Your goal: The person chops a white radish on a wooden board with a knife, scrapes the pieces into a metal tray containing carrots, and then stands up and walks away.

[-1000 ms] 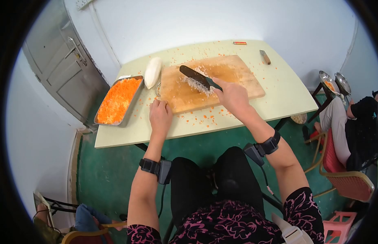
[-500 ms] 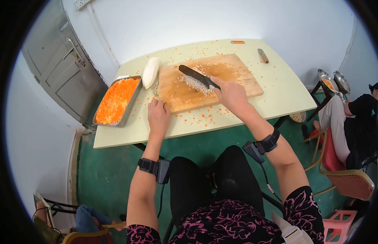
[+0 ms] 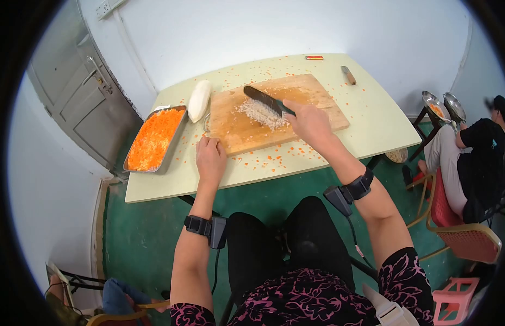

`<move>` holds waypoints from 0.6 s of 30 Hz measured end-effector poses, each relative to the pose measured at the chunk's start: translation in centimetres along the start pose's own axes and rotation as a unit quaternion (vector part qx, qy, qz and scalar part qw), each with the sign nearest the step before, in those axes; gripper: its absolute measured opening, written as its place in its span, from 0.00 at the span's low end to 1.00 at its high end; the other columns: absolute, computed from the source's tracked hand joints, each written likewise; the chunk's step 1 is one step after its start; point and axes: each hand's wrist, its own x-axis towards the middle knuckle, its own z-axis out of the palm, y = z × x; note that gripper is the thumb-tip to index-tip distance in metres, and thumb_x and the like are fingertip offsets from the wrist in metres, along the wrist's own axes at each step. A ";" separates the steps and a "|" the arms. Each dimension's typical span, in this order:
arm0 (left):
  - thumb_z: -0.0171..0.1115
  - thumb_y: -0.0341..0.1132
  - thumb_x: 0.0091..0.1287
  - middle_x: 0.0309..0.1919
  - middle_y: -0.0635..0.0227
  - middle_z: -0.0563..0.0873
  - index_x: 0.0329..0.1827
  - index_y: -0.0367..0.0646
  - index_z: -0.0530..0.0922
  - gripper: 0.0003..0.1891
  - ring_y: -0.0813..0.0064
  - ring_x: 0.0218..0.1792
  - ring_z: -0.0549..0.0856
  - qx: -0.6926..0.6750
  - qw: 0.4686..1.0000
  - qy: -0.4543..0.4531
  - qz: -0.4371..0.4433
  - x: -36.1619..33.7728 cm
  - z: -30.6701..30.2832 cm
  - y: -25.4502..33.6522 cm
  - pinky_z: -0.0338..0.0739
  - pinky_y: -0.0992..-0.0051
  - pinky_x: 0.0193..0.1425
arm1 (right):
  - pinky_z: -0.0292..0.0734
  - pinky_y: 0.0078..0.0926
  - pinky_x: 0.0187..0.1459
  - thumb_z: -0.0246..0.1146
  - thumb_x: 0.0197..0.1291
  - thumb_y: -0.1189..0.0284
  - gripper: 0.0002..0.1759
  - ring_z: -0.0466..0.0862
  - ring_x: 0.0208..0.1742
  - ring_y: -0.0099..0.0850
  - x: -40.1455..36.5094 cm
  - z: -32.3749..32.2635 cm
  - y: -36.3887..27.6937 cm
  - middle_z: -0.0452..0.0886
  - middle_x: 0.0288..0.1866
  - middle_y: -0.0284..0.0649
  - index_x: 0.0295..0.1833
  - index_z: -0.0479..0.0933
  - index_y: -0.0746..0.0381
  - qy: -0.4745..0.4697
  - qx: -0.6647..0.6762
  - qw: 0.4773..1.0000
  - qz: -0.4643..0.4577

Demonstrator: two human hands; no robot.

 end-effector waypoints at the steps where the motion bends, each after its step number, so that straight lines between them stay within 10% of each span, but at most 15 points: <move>1: 0.56 0.26 0.56 0.32 0.59 0.76 0.34 0.36 0.78 0.05 0.58 0.37 0.74 0.000 1.000 0.002 0.006 0.1 0.0 0.0 0.72 0.64 0.42 | 0.75 0.38 0.32 0.58 0.57 0.65 0.18 0.81 0.31 0.41 0.0 -0.1 0.1 0.81 0.27 0.45 0.54 0.75 0.53 0.000 0.008 1.000 0.009; 18: 0.56 0.27 0.57 0.33 0.58 0.75 0.33 0.36 0.76 0.04 0.57 0.37 0.74 0.000 1.000 0.002 0.010 0.4 -0.1 0.0 0.72 0.63 0.42 | 0.75 0.37 0.33 0.61 0.55 0.64 0.19 0.81 0.31 0.42 1.6 0.8 1.9 0.81 0.27 0.47 0.54 0.76 0.53 0.039 0.015 0.998 0.043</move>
